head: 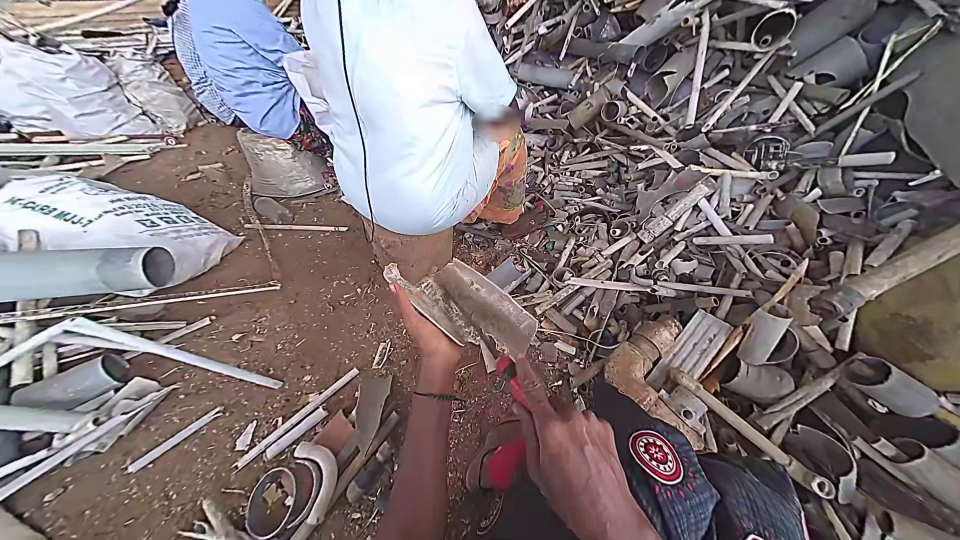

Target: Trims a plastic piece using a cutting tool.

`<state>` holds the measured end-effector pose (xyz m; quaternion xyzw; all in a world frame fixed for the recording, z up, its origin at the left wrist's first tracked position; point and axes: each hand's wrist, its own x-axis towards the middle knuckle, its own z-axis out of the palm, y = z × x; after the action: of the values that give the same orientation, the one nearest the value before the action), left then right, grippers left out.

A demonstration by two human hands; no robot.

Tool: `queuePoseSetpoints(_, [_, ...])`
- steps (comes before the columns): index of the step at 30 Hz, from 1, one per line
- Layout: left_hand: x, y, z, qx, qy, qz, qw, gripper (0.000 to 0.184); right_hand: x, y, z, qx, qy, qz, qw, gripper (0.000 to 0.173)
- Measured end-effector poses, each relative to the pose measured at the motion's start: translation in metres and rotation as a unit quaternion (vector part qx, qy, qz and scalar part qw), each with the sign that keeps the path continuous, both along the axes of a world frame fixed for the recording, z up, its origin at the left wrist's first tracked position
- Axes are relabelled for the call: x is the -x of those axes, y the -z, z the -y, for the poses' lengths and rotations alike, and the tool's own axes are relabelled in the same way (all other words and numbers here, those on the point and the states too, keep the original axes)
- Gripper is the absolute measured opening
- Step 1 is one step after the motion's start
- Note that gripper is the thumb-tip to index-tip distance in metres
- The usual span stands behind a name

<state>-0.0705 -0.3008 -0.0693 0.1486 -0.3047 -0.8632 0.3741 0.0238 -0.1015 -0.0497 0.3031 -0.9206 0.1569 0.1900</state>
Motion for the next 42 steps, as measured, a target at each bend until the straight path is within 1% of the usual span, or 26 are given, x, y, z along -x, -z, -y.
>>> queuePoseSetpoints(2, [-0.002,-0.002,0.001,-0.002,-0.018,0.021,1.000,0.067,0.001,0.000,0.000,-0.007,-0.007,0.009,1.000,0.048])
queuePoseSetpoints(5, [0.001,-0.005,0.004,0.016,-0.050,0.043,0.998,0.067,0.010,-0.002,-0.011,-0.011,-0.081,0.004,0.997,0.049])
queuePoseSetpoints(7, [-0.004,-0.006,0.012,0.003,-0.041,0.038,0.998,0.067,0.023,-0.008,-0.018,-0.016,-0.063,-0.017,0.998,0.046])
queuePoseSetpoints(9, [-0.007,-0.007,0.014,-0.006,-0.026,0.033,0.999,0.069,0.029,-0.014,-0.020,-0.026,-0.041,-0.008,0.999,0.048])
queuePoseSetpoints(11, [-0.007,-0.011,0.008,-0.011,-0.020,0.043,0.999,0.067,0.029,-0.017,-0.018,-0.030,-0.057,0.020,0.998,0.050])
queuePoseSetpoints(12, [-0.007,-0.014,0.003,-0.013,-0.013,0.048,0.999,0.066,0.029,-0.017,-0.016,-0.036,-0.061,0.018,0.997,0.050])
queuePoseSetpoints(14, [-0.007,-0.018,-0.002,-0.010,0.000,0.053,0.999,0.064,0.036,-0.020,-0.012,-0.032,-0.033,-0.005,0.999,0.049])
queuePoseSetpoints(16, [-0.008,-0.018,-0.006,-0.006,0.005,0.048,0.999,0.063,0.039,-0.022,-0.010,-0.013,-0.015,-0.006,1.000,0.048])
queuePoseSetpoints(17, [-0.007,-0.018,-0.008,-0.003,0.002,0.046,0.999,0.064,0.037,-0.020,-0.011,-0.003,-0.027,-0.001,1.000,0.048])
queuePoseSetpoints(19, [-0.005,-0.018,-0.006,-0.004,-0.015,0.036,0.999,0.067,0.030,-0.021,-0.017,-0.005,-0.082,0.046,0.996,0.050])
queuePoseSetpoints(21, [-0.010,-0.017,0.005,-0.002,-0.054,0.040,0.998,0.068,0.026,-0.028,-0.029,-0.008,-0.121,0.086,0.989,0.051])
queuePoseSetpoints(23, [-0.014,-0.017,0.016,-0.005,-0.096,0.055,0.994,0.066,0.023,-0.039,-0.044,-0.014,-0.136,0.107,0.985,0.053])
queuePoseSetpoints(24, [-0.016,-0.016,0.021,-0.013,-0.111,0.063,0.992,0.066,0.021,-0.043,-0.049,-0.015,-0.136,0.112,0.984,0.054])
queuePoseSetpoints(26, [-0.019,-0.014,0.026,-0.030,-0.114,0.071,0.991,0.065,0.019,-0.045,-0.049,-0.016,-0.117,0.102,0.988,0.057])
queuePoseSetpoints(28, [-0.019,-0.014,0.023,-0.035,-0.098,0.083,0.991,0.065,0.019,-0.039,-0.033,-0.011,-0.079,0.083,0.993,0.059])
queuePoseSetpoints(31, [-0.012,-0.013,0.011,-0.015,-0.078,0.086,0.993,0.064,0.013,-0.033,-0.013,-0.003,-0.049,0.095,0.994,0.057])
queuePoseSetpoints(32, [-0.010,-0.012,0.010,-0.011,-0.084,0.087,0.993,0.064,0.006,-0.038,-0.011,-0.006,-0.050,0.115,0.992,0.057])
queuePoseSetpoints(35, [-0.011,-0.014,0.015,-0.002,-0.119,0.086,0.989,0.064,-0.017,-0.075,-0.023,-0.060,-0.052,0.244,0.967,0.057])
queuePoseSetpoints(36, [-0.013,-0.014,0.019,-0.006,-0.119,0.080,0.990,0.063,-0.021,-0.084,-0.026,-0.070,-0.045,0.262,0.962,0.056])
queuePoseSetpoints(38, [-0.015,-0.014,0.023,-0.012,-0.108,0.080,0.991,0.064,-0.021,-0.084,-0.024,-0.081,-0.027,0.252,0.964,0.057])
queuePoseSetpoints(40, [-0.014,-0.013,0.022,-0.006,-0.104,0.090,0.990,0.064,-0.016,-0.067,-0.012,-0.072,-0.012,0.200,0.977,0.061])
queuePoseSetpoints(42, [-0.010,-0.012,0.017,0.006,-0.108,0.098,0.989,0.062,-0.018,-0.063,-0.007,-0.074,-0.007,0.178,0.981,0.064])
